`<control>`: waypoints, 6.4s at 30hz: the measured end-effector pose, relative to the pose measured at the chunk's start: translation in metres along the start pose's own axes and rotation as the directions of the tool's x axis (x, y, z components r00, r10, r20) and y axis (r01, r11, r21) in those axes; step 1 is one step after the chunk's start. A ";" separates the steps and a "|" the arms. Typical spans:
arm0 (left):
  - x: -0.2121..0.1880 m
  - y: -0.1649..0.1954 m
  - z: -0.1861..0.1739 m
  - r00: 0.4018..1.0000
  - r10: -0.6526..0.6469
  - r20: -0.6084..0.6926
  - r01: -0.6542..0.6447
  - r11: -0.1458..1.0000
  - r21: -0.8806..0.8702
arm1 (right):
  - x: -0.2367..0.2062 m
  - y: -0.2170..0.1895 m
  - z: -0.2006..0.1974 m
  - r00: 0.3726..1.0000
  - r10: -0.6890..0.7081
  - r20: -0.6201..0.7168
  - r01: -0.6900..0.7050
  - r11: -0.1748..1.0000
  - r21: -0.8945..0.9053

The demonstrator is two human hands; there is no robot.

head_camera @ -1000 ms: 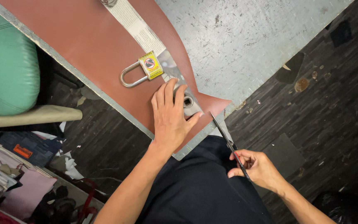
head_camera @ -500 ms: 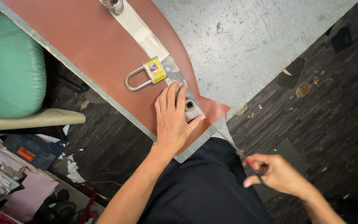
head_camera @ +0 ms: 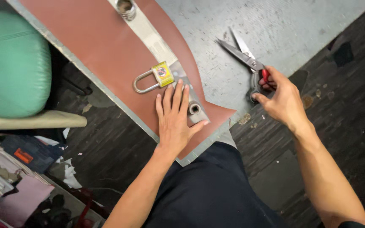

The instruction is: The person uses shears to cut a long strip of reddish-brown leather along a paper template, then marks the leather with a white chalk pencil and cuts additional pieces. The person uses metal weights and a padlock to hold the template in place during cutting.

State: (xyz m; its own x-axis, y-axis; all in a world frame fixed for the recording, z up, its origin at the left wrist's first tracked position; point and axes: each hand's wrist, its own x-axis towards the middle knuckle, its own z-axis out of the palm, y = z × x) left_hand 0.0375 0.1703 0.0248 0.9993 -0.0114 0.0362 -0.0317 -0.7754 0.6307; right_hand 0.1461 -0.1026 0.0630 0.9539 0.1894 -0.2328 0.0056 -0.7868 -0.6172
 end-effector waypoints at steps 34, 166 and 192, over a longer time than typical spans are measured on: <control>0.003 0.001 -0.003 0.997 -0.068 0.027 0.068 0.998 -0.018 | 0.002 -0.120 0.053 0.831 -0.539 0.140 0.539 0.841 0.040; 0.065 -0.079 -0.068 0.947 0.056 -0.317 -0.039 0.997 0.060 | -0.152 0.041 0.022 0.888 0.102 0.448 -0.349 0.784 0.513; -0.003 0.021 -0.005 0.996 0.022 -0.090 -0.034 0.990 -0.136 | -0.188 0.046 0.056 0.665 0.308 0.680 -0.648 0.691 0.321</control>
State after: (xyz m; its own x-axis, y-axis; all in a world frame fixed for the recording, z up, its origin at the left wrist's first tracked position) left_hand 0.0342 0.1572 0.0421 0.9924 0.0283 0.1195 -0.0684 -0.6813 0.7288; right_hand -0.0502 -0.1413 0.0367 0.4320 0.2836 -0.8561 -0.7106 -0.4775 -0.5167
